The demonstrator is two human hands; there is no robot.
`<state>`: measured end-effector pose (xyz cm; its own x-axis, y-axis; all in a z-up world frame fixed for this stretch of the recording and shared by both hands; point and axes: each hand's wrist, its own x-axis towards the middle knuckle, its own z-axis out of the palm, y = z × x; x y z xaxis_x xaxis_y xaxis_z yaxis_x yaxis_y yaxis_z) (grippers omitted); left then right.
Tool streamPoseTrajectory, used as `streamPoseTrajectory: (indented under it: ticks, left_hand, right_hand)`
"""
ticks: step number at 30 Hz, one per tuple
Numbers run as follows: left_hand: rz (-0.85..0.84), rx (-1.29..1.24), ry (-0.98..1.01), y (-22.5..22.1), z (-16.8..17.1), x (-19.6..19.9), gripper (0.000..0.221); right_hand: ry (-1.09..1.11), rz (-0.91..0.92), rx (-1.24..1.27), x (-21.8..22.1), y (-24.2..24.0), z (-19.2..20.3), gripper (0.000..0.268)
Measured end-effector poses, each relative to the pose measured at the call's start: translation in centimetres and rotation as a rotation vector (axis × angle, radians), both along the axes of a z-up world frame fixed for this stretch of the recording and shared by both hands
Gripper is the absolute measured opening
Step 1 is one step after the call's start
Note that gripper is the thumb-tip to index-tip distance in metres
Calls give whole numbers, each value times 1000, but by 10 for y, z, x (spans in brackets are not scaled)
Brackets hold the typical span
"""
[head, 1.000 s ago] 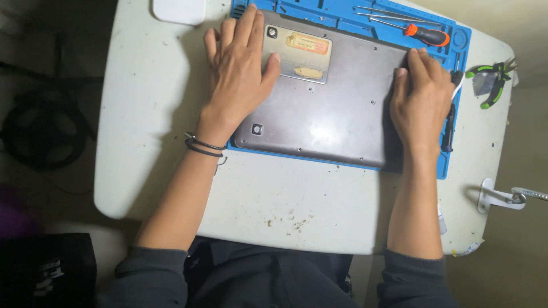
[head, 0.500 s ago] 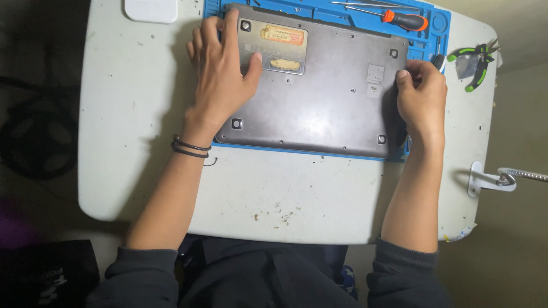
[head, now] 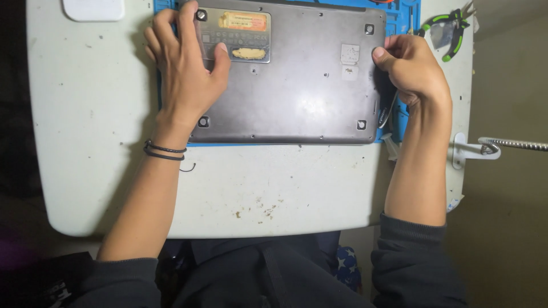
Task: Connecting internal ribbon cables and then closing and screwing the back cover of a laptop
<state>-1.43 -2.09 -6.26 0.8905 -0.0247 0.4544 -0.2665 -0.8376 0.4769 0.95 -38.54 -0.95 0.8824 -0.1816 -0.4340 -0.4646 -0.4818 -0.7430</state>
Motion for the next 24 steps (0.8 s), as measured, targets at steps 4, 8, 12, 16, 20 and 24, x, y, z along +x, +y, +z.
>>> streamPoseTrajectory:
  ticks: [4, 8, 12, 16, 20, 24]
  left_hand:
    - [-24, 29, 0, -2, 2, -2, 60]
    - [-32, 65, 13, -2, 7, -7, 71]
    - [-47, 115, 1, -2, 14, -9, 76]
    - [-220, 214, 16, -19, 42, -14, 79]
    - [-626, 182, 177, -55, 44, -19, 92]
    - [-718, 298, 107, -62, 25, -24, 107]
  right_hand:
    - [-13, 74, -164, -1, -8, -12, 10]
    - [-73, 188, -228, -9, -6, -6, 15]
    - [-208, 336, -235, -31, -11, 5, 42]
    - [-175, 400, -389, -55, 0, 15, 65]
    - [-88, 400, -373, -60, 9, 23, 79]
    - [-84, 431, -372, -64, 6, 18, 92]
